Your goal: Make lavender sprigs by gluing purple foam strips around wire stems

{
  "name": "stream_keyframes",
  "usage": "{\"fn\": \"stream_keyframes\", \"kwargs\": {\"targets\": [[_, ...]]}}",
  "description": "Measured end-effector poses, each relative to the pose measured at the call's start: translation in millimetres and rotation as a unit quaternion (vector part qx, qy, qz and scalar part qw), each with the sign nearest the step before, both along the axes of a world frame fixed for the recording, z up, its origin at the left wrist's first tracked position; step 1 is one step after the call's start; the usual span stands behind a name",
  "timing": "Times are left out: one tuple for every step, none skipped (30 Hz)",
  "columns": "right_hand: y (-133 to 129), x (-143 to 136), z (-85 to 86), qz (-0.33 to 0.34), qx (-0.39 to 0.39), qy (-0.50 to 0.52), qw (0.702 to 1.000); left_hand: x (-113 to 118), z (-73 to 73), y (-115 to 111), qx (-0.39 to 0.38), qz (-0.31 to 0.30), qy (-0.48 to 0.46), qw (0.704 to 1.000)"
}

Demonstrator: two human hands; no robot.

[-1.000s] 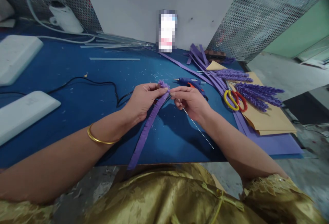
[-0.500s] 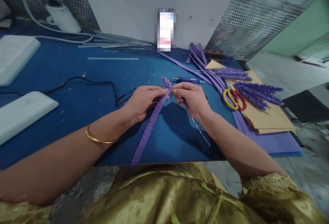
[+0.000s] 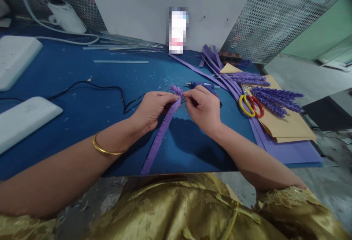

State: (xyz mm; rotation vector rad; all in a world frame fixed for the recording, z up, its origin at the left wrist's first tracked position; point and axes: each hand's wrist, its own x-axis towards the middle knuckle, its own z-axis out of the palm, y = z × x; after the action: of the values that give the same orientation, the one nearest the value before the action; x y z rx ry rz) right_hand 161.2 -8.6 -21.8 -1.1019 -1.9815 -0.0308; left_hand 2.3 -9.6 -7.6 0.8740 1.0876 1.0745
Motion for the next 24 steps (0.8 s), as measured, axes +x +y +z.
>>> {"fn": "stream_keyframes", "kwargs": {"targets": [[-1,0,-0.6,-0.009,0.024,-0.035,0.999,0,-0.3,0,-0.002,0.002,-0.005,1.0],[-1,1,-1.5,-0.017,0.051,-0.072,0.996,1,-0.7,0,-0.007,0.006,-0.012,1.0],[-2,1,-2.7,-0.023,0.079,-0.11,0.991,1,-1.3,1,-0.012,0.01,-0.021,1.0],[-3,1,-4.0,-0.028,0.106,-0.148,0.983,1,-2.1,1,-0.017,0.014,-0.03,0.999],[-3,2,-5.3,-0.033,0.13,-0.183,0.974,1,-3.3,2,-0.02,0.016,-0.039,0.999],[-4,2,-6.6,-0.037,0.15,-0.214,0.965,1,-4.6,2,-0.02,0.017,-0.049,0.998],[-5,1,-7.6,-0.039,0.162,-0.238,0.957,1,-6.1,3,-0.018,0.016,-0.057,0.998],[-5,1,-8.4,-0.038,0.165,-0.252,0.953,1,-7.6,4,-0.013,0.016,-0.062,0.998],[-6,1,-8.8,-0.035,0.157,-0.255,0.954,0,-9.0,5,-0.009,0.017,-0.065,0.998],[-6,0,-8.8,-0.029,0.135,-0.245,0.96,0,-10.0,6,-0.005,0.022,-0.063,0.998],[-6,0,-8.2,-0.018,0.102,-0.221,0.97,0,-10.6,6,-0.003,0.028,-0.058,0.998],[-6,0,-7.1,-0.003,0.058,-0.185,0.981,-1,-10.7,7,-0.001,0.036,-0.049,0.998],[-5,0,-5.5,0.016,0.009,-0.135,0.991,-1,-10.2,7,0.001,0.043,-0.036,0.998],[-4,0,-3.5,0.035,-0.042,-0.077,0.996,-1,-9.3,7,0.004,0.048,-0.022,0.999],[-2,0,-1.2,0.054,-0.095,-0.01,0.994,-1,-8.0,7,0.006,0.051,-0.007,0.999],[-1,0,1.2,0.07,-0.151,0.06,0.984,-1,-6.6,7,0.008,0.051,0.007,0.999],[1,0,3.6,0.079,-0.211,0.126,0.966,-1,-5.2,6,0.009,0.049,0.019,0.999],[3,1,5.9,0.083,-0.267,0.184,0.942,-1,-4.0,6,0.01,0.045,0.029,0.998],[4,1,7.9,0.085,-0.316,0.231,0.916,-1,-3.1,5,0.01,0.041,0.038,0.998],[6,2,9.5,0.087,-0.355,0.265,0.892,-1,-2.5,5,0.01,0.036,0.047,0.998],[7,2,10.7,0.09,-0.378,0.289,0.875,-1,-2.2,5,0.011,0.033,0.056,0.998],[7,2,11.5,0.091,-0.389,0.304,0.865,-1,-2.1,5,0.012,0.031,0.064,0.997],[8,2,11.9,0.09,-0.391,0.314,0.861,-1,-2.2,4,0.015,0.03,0.071,0.997],[8,2,11.8,0.088,-0.388,0.319,0.86,-1,-2.4,4,0.017,0.029,0.077,0.996]]}}
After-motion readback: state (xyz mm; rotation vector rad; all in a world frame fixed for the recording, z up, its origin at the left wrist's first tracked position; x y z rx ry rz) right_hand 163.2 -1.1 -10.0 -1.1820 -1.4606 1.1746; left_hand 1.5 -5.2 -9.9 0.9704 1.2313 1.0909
